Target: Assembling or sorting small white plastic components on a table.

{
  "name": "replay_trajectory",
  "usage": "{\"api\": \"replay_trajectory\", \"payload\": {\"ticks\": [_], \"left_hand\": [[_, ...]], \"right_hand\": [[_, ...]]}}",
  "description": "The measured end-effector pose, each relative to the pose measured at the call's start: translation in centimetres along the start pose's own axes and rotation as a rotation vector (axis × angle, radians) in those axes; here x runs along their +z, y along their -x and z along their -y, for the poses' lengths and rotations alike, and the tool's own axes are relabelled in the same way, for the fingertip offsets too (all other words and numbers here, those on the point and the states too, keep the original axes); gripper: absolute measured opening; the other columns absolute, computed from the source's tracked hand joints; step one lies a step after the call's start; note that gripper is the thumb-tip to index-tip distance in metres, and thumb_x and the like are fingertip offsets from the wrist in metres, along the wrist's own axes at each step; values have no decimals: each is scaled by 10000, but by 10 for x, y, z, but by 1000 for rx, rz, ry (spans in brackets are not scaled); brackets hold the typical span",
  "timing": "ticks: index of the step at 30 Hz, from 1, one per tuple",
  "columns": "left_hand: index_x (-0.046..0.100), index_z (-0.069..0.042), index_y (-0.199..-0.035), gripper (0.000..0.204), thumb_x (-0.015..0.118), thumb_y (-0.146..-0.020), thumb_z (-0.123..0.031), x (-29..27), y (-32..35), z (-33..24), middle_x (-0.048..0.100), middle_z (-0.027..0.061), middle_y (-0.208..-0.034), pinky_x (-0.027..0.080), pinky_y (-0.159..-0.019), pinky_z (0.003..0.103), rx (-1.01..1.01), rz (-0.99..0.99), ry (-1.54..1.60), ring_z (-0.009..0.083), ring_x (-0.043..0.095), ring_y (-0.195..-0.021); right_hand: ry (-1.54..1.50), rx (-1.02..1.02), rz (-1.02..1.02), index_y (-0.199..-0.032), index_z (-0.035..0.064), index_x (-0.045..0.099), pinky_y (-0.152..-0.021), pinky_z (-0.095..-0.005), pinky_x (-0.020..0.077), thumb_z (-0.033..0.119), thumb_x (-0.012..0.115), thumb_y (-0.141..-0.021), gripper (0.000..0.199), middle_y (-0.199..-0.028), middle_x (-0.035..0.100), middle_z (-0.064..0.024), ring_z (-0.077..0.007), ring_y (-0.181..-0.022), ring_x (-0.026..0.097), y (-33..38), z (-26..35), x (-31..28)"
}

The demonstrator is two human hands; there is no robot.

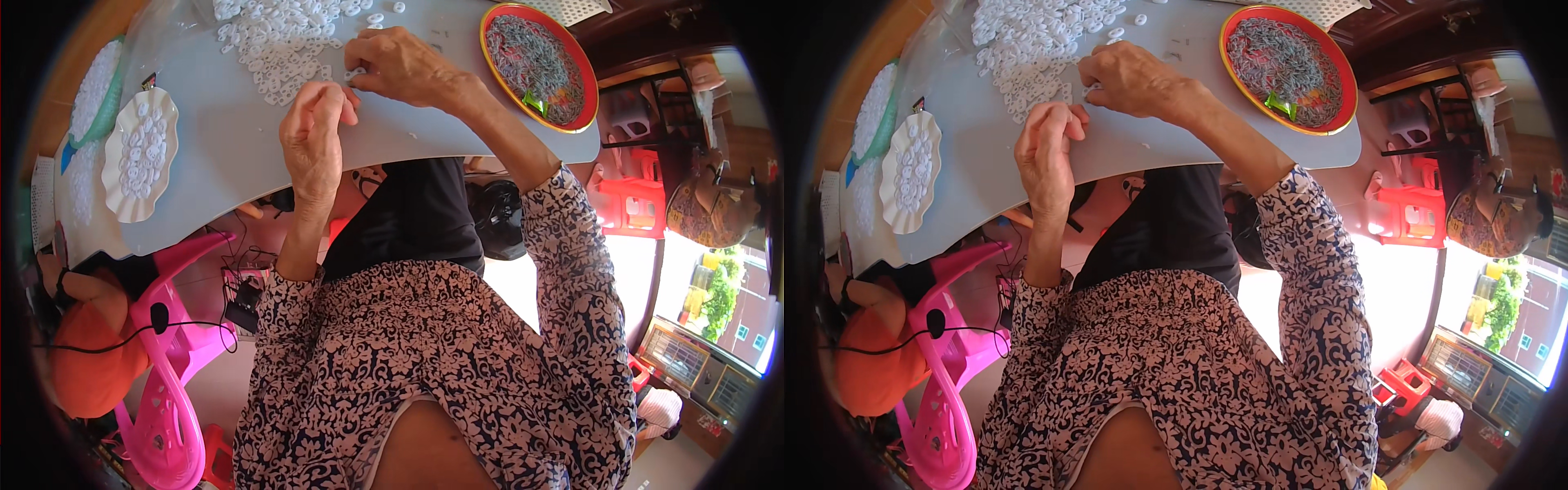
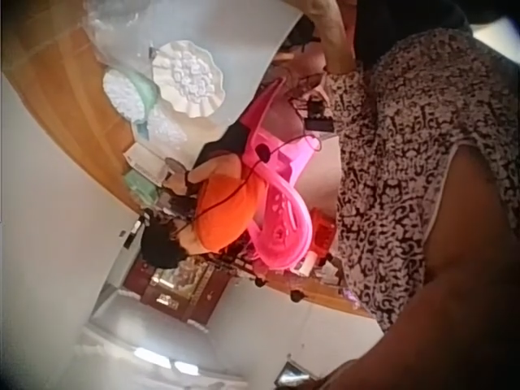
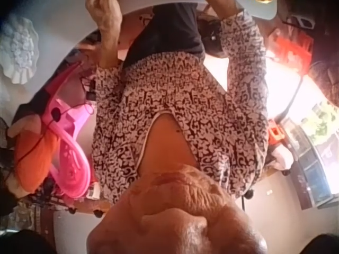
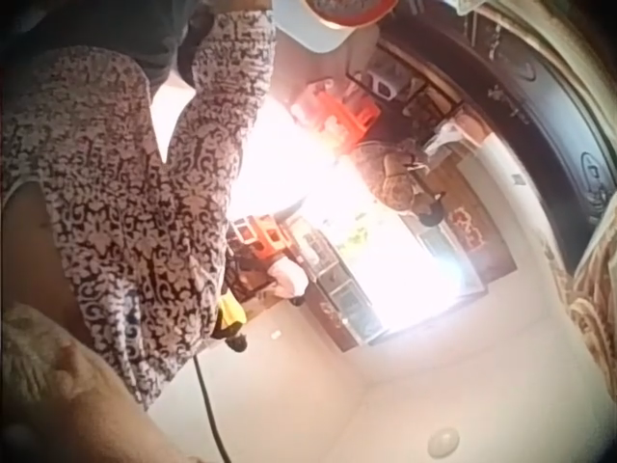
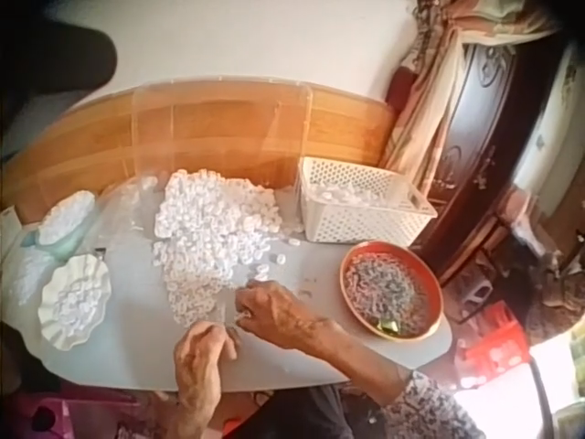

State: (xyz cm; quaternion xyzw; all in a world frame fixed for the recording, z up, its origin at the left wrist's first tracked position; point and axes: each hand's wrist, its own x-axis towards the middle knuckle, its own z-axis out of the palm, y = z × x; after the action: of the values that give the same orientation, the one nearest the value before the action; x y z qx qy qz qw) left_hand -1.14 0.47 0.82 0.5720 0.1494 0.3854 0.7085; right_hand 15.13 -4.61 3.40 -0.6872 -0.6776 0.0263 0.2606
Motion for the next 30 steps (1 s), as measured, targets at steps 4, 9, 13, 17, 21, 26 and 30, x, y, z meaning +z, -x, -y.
{"api": "replay_trajectory", "payload": {"ticks": [4, 9, 13, 17, 21, 26, 30], "left_hand": [[545, -1, -825, 153, 512, -913, -122, -2, -1, -1, 471, 24, -687, 395, -782, 267, -12, -21, -43, 161, 518, -802], [560, -13, -829, 161, 527, -903, -152, -1, -4, -4, 487, 15, -681, 387, -770, 253, -29, -40, -152, 141, 517, -784], [566, -28, -855, 177, 519, -910, -190, 1, -6, -5, 525, -3, -671, 352, -590, 213, 19, -24, -276, 62, 432, -635], [564, -25, -902, 199, 522, -922, -218, 3, -10, -8, 548, 6, -682, 376, -585, 223, 57, -23, -440, 61, 461, -649], [585, -20, -917, 197, 539, -915, -212, 2, -17, -8, 570, 17, -697, 386, -594, 222, -24, -19, -411, 63, 478, -664], [630, -4, -916, 192, 590, -888, -190, -7, -21, -4, 580, 1, -713, 409, -617, 218, 31, -47, -339, 74, 509, -681], [648, -13, -932, 161, 594, -883, -156, -13, -22, -4, 605, 15, -729, 421, -654, 220, -53, -143, -226, 78, 531, -692]], "right_hand": [[-59, 105, 64, -913, 35, 630, -616, -319, 496, 89, 604, -782, 145, -760, 646, -116, -238, -665, 627, 2, -2, 0], [-376, 354, 46, -953, 22, 637, -621, -261, 508, 90, 582, -820, 159, -776, 670, -91, -140, -676, 642, 8, 5, -12], [-671, 430, -2, -1044, 7, 619, -651, -248, 522, 83, 555, -874, 197, -817, 670, -63, -110, -712, 641, 15, 2, -9], [-721, 381, -55, -1044, 2, 614, -652, -257, 519, 75, 547, -836, 230, -859, 673, -81, -129, -737, 660, 18, 5, -7], [-786, 352, -88, -1029, 8, 616, -662, -262, 514, 74, 562, -829, 217, -858, 673, -78, -129, -751, 656, 22, 17, -9], [-738, 282, -114, -985, 19, 626, -667, -275, 507, 78, 581, -810, 190, -798, 668, -78, -125, -730, 645, 26, 16, -2], [-596, 276, -80, -964, 10, 627, -686, -267, 507, 62, 594, -803, 172, -779, 654, -71, -121, -712, 626, 27, 18, 0]]}}
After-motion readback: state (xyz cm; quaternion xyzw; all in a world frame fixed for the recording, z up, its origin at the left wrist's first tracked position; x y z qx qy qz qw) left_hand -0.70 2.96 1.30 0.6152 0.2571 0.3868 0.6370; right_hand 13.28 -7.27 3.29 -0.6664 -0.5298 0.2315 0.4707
